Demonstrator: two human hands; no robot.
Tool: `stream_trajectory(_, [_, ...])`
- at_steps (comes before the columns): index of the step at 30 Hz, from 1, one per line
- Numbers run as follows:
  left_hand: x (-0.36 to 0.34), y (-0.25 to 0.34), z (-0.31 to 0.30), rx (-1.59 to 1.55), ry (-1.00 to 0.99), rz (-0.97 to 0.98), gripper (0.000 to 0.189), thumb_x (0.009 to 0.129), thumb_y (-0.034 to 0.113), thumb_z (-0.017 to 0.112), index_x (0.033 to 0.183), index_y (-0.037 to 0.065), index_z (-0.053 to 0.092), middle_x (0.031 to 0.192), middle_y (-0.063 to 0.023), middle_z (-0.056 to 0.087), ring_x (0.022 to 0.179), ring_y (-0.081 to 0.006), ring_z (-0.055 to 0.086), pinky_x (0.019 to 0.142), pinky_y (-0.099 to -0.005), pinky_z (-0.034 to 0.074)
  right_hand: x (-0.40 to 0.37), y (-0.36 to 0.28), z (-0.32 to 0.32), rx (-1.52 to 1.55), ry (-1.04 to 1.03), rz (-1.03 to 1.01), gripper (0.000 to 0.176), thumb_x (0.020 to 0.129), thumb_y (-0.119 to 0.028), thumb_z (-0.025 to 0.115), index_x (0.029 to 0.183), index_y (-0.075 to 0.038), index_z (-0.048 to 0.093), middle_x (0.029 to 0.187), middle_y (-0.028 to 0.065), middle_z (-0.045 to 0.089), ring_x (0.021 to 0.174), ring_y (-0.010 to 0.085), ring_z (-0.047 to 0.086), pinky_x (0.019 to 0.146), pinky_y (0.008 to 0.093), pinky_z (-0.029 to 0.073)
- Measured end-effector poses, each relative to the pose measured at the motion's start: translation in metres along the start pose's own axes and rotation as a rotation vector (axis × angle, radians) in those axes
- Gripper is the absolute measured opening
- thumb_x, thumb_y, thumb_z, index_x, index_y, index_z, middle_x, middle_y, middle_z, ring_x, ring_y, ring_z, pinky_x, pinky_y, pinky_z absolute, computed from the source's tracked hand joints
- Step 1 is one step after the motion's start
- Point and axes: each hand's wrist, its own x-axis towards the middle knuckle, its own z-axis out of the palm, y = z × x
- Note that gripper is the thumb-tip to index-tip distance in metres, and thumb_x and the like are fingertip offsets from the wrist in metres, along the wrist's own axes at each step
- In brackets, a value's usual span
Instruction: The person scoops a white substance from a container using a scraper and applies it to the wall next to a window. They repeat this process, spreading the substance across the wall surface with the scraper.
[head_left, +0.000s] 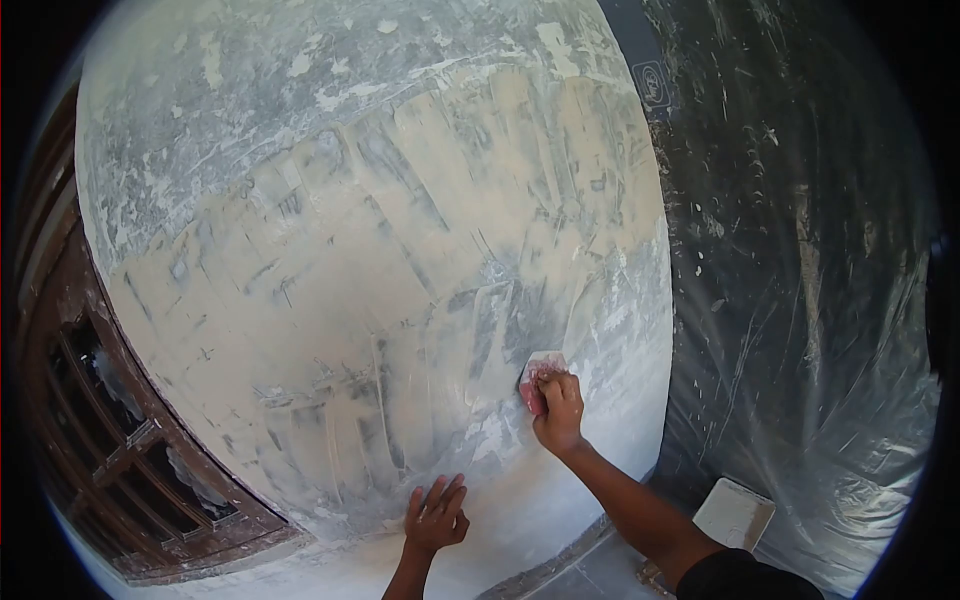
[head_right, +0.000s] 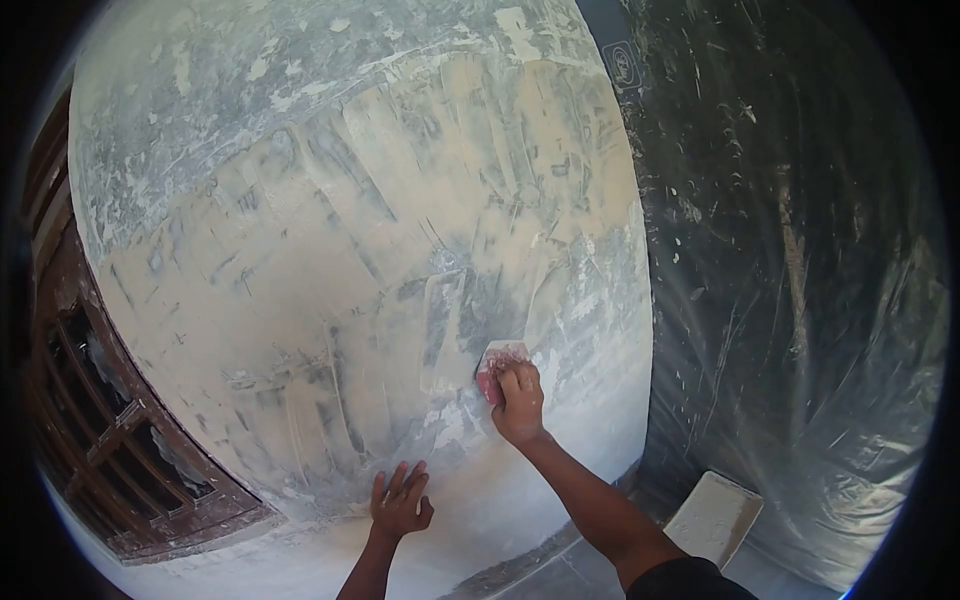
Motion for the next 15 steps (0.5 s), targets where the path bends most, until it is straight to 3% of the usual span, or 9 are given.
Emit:
stream_trajectory(3, [-0.005, -0.003, 0.004, 0.016, -0.021, 0.035, 0.039, 0.079, 0.026, 0.055, 0.115, 0.013, 0.066, 0.131, 0.0001, 0.067, 0.141, -0.0219, 0.044, 0.120, -0.0474, 0.018, -0.073, -0.024, -0.039, 0.201, -0.253, 0.012, 0.035, 0.064, 0.019, 0.054, 0.091, -0.002, 0.058, 0.104, 0.0176, 0.063, 0.099, 0.0381, 0.061, 0.083, 0.0436, 0.053])
stream_trajectory(5, [-0.006, -0.003, 0.003, 0.017, -0.008, 0.042, 0.039, 0.079, 0.026, 0.055, 0.115, 0.013, 0.066, 0.131, 0.0002, 0.067, 0.142, -0.0217, 0.043, 0.121, -0.0473, 0.018, -0.061, -0.025, -0.057, 0.256, -0.201, 0.013, 0.035, 0.066, 0.020, 0.050, 0.091, -0.002, 0.058, 0.102, 0.0182, 0.063, 0.094, 0.0378, 0.064, 0.083, 0.0405, 0.053])
stream_trajectory(7, [-0.004, -0.003, 0.005, 0.007, 0.001, 0.039, 0.039, 0.079, 0.026, 0.055, 0.114, 0.013, 0.067, 0.132, 0.0003, 0.067, 0.143, -0.0216, 0.042, 0.121, -0.0472, 0.018, 0.026, -0.026, -0.069, 0.205, 0.035, 0.017, 0.037, 0.066, 0.022, 0.045, 0.092, -0.001, 0.058, 0.102, 0.0198, 0.063, 0.091, 0.0385, 0.065, 0.084, 0.0382, 0.053])
stream_trajectory(9, [-0.005, -0.002, 0.004, 0.014, -0.010, 0.031, 0.039, 0.078, 0.025, 0.055, 0.114, 0.014, 0.067, 0.132, 0.0011, 0.067, 0.144, -0.0208, 0.040, 0.121, -0.0471, 0.018, 0.123, -0.016, -0.074, 0.098, 0.272, -0.041, 0.046, 0.064, 0.024, 0.044, 0.102, 0.001, 0.055, 0.109, 0.0215, 0.059, 0.100, 0.0411, 0.061, 0.086, 0.0414, 0.051])
stream_trajectory(11, [-0.005, -0.003, 0.006, 0.020, -0.007, 0.031, 0.039, 0.078, 0.025, 0.055, 0.113, 0.014, 0.067, 0.132, 0.0014, 0.067, 0.144, -0.0206, 0.039, 0.121, -0.0471, 0.018, 0.180, 0.012, -0.059, 0.033, 0.351, -0.056, 0.048, 0.065, 0.024, 0.044, 0.106, 0.001, 0.053, 0.112, 0.0201, 0.059, 0.105, 0.0416, 0.058, 0.089, 0.0440, 0.049])
stream_trajectory(12, [-0.006, -0.002, 0.007, 0.029, -0.004, 0.028, 0.038, 0.078, 0.025, 0.055, 0.112, 0.014, 0.068, 0.132, 0.0017, 0.067, 0.144, -0.0203, 0.039, 0.121, -0.0472, 0.018, 0.184, 0.032, -0.044, 0.011, 0.268, -0.004, 0.046, 0.064, 0.023, 0.048, 0.104, 0.001, 0.053, 0.115, 0.0193, 0.059, 0.105, 0.0410, 0.057, 0.088, 0.0438, 0.049])
stream_trajectory(13, [-0.006, -0.002, 0.008, 0.027, -0.006, 0.026, 0.038, 0.078, 0.025, 0.055, 0.112, 0.014, 0.068, 0.132, 0.0017, 0.067, 0.144, -0.0203, 0.039, 0.121, -0.0472, 0.018, 0.173, 0.037, -0.024, -0.050, 0.291, -0.060, 0.044, 0.063, 0.020, 0.053, 0.102, 0.000, 0.054, 0.115, 0.0188, 0.060, 0.105, 0.0409, 0.056, 0.088, 0.0437, 0.049])
stream_trajectory(15, [-0.006, -0.002, 0.007, 0.017, 0.006, 0.027, 0.038, 0.078, 0.024, 0.055, 0.111, 0.013, 0.068, 0.131, 0.0008, 0.067, 0.143, -0.0206, 0.040, 0.121, -0.0473, 0.018, 0.114, 0.023, 0.001, -0.071, 0.313, 0.026, 0.041, 0.061, 0.016, 0.058, 0.099, 0.000, 0.056, 0.115, 0.0181, 0.060, 0.106, 0.0409, 0.056, 0.089, 0.0447, 0.048])
